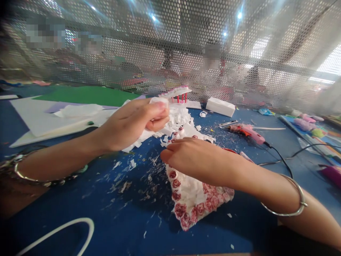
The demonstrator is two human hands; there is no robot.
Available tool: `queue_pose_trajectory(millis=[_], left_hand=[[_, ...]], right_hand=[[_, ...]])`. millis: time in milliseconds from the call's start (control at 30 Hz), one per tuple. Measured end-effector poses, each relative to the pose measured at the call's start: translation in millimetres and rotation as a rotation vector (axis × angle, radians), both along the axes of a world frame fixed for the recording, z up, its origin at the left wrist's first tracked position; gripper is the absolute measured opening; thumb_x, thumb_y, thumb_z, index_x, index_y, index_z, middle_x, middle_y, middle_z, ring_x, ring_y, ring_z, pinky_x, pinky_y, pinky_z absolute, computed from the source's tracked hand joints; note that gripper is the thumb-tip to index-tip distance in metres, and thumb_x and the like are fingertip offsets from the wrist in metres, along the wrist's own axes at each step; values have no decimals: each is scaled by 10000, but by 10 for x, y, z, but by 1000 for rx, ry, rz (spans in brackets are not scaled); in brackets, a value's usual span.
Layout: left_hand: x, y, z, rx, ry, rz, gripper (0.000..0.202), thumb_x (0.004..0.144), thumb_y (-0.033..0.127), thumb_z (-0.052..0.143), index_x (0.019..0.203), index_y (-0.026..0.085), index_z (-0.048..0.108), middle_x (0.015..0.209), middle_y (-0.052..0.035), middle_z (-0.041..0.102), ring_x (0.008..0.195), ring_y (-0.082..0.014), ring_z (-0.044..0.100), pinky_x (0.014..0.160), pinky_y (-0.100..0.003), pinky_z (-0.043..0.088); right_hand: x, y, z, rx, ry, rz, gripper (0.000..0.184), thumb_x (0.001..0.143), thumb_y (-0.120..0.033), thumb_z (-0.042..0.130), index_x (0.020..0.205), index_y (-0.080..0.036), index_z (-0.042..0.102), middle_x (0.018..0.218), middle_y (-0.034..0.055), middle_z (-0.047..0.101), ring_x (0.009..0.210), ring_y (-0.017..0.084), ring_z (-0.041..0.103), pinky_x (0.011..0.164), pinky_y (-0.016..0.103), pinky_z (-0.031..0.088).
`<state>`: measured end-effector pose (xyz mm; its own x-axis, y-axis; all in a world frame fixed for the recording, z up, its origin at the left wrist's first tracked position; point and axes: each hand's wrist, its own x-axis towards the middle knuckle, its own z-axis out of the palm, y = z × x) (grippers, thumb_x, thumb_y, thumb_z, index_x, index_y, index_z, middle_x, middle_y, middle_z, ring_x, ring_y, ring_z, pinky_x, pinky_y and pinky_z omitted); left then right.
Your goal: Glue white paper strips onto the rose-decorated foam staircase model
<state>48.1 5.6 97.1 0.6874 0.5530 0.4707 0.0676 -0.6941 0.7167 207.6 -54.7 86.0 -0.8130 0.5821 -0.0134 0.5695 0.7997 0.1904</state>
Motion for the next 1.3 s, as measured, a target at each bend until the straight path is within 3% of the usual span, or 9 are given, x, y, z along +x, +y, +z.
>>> queue_pose_trajectory(millis=[167,233,367,500,867,1067,1300], left_hand=[[-11,48,-32,36,-19,-19,364,892,273,278,541,180,251,496,56,222,450,-35,226,480,-211,219],[-11,69,-43,32,-4,-29,369,892,285,265,539,176,253,502,61,211,446,-17,222,500,-198,206],[-10,79,-44,16,-9,-28,360,885,274,262,543,163,262,510,61,212,448,2,231,523,-182,194],[-12,74,-28,-5,1,-32,364,884,251,269,530,165,254,491,53,194,428,-14,219,486,-187,190],[0,110,-39,12,5,-49,397,910,250,256,519,181,242,485,48,202,430,-41,210,464,-219,210],[-11,113,-36,16,2,-31,390,904,257,275,525,169,249,486,47,212,434,-33,222,472,-208,211],[-17,108,-26,7,31,2,392,895,283,259,523,161,248,490,55,211,432,-2,222,520,-179,203]], right_hand=[[183,30,252,137,430,-110,137,840,-149,446,813,-188,575,818,2,624,717,85,547,668,223,411],[249,81,297,153,505,-146,122,822,-168,481,782,-192,593,791,-4,641,717,87,563,684,227,419],[279,207,231,37,442,-171,107,780,-143,530,795,-182,628,785,-10,662,700,79,586,652,208,423],[266,270,170,36,313,-194,115,785,-151,531,779,-174,644,817,-12,665,700,64,583,671,193,424],[239,211,198,-134,214,-112,212,860,-210,458,847,-217,669,945,-11,652,760,64,589,704,209,432],[275,190,219,38,289,-205,187,833,-225,503,949,-192,646,958,17,642,808,95,589,734,229,430],[234,211,159,-15,226,-245,164,835,-190,478,844,-179,642,868,18,634,739,96,564,707,246,416]])
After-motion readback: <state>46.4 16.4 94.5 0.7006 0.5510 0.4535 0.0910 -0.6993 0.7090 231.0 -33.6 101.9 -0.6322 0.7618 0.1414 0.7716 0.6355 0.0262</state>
